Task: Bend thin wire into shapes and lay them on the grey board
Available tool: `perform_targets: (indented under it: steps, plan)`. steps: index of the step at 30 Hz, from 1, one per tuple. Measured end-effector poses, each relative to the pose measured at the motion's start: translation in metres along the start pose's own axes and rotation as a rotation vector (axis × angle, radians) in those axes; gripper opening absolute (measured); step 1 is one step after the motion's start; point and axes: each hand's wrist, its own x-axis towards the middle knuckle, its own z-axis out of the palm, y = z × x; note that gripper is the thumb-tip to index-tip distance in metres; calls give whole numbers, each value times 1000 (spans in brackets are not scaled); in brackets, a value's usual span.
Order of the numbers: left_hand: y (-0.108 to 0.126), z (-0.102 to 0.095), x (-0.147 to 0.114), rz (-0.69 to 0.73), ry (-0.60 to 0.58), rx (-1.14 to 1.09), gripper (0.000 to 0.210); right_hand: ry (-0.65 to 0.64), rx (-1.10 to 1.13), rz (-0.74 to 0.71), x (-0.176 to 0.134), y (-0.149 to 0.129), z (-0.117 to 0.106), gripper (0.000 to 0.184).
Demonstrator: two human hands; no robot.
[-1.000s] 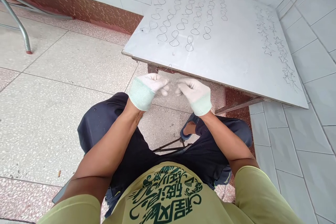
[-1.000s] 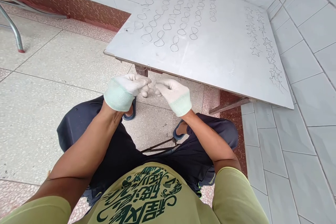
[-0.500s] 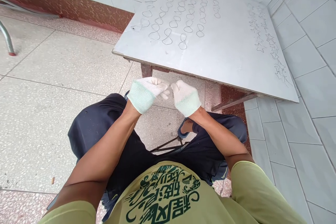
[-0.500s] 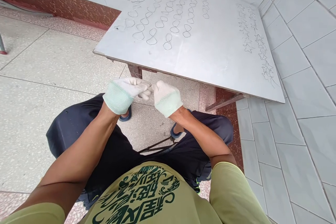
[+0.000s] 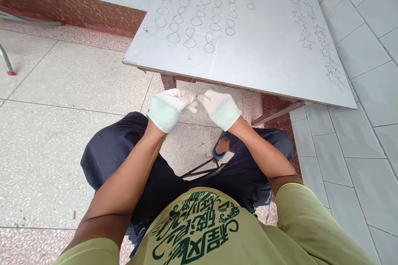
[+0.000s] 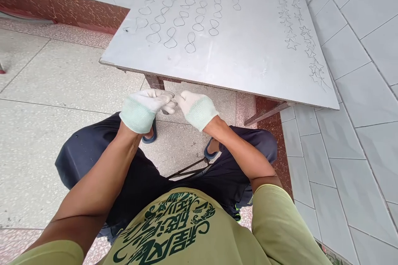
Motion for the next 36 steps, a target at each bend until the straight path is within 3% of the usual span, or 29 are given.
perform_targets:
  steps: [2,5,7,11,17,25,36]
  plan:
    - [0,0,0,49,24,-35,40,31,157,41,2,-4,-1,33]
    - [-1,0,3,85,18,-97,44,32,455,238,6,-9,-1,46]
    - [-1,0,4,77,3,-100,47,34,658,321,9,-10,-1,42]
    - [3,3,2,62,-18,-95,50,71,836,294,10,-8,2,35]
    - [7,5,-3,42,-7,-56,49,160,788,275,7,-9,5,32]
    - [4,5,-5,24,37,-10,49,158,571,205,3,-6,-4,38]
    - [4,11,-4,-33,-106,-76,55,-12,543,94,1,7,-23,35]
